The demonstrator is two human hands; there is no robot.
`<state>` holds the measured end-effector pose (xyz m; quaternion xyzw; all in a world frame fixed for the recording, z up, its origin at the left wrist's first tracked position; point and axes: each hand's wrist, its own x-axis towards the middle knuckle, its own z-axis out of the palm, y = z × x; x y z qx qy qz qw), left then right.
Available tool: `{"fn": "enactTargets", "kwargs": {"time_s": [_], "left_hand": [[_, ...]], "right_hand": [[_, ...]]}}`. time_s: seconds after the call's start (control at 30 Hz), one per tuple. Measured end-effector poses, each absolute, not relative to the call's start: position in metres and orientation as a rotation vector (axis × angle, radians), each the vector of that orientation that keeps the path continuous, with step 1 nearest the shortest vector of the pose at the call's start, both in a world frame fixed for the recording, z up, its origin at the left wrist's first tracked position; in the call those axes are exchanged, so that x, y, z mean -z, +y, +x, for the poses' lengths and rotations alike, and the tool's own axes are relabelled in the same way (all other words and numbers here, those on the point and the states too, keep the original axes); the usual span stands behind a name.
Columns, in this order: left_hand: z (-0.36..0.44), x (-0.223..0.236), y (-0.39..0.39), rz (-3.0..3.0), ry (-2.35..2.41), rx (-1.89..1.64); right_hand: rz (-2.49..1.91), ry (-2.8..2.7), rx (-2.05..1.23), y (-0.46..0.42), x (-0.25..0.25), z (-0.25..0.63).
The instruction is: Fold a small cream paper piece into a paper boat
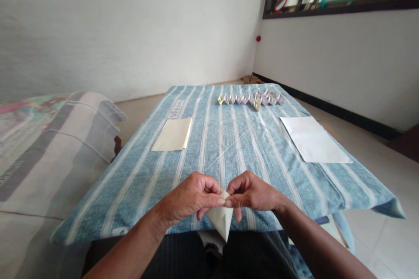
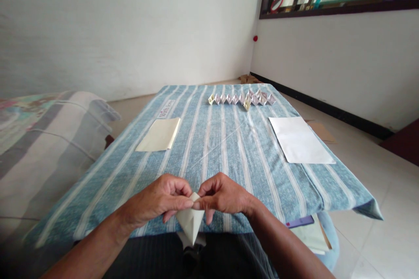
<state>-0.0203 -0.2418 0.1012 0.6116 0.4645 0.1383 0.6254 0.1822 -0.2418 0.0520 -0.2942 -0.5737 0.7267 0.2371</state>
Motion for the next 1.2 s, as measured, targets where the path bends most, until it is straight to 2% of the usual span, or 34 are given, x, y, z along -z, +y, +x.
{"fn": "enactTargets", "kwargs": {"time_s": [1.2], "left_hand": [[-0.030,-0.089,-0.244,1.325,0.938,-0.274]], "right_hand": [[-0.681,-1.494,-2.051,-0.244,-0.047,0.187]]}}
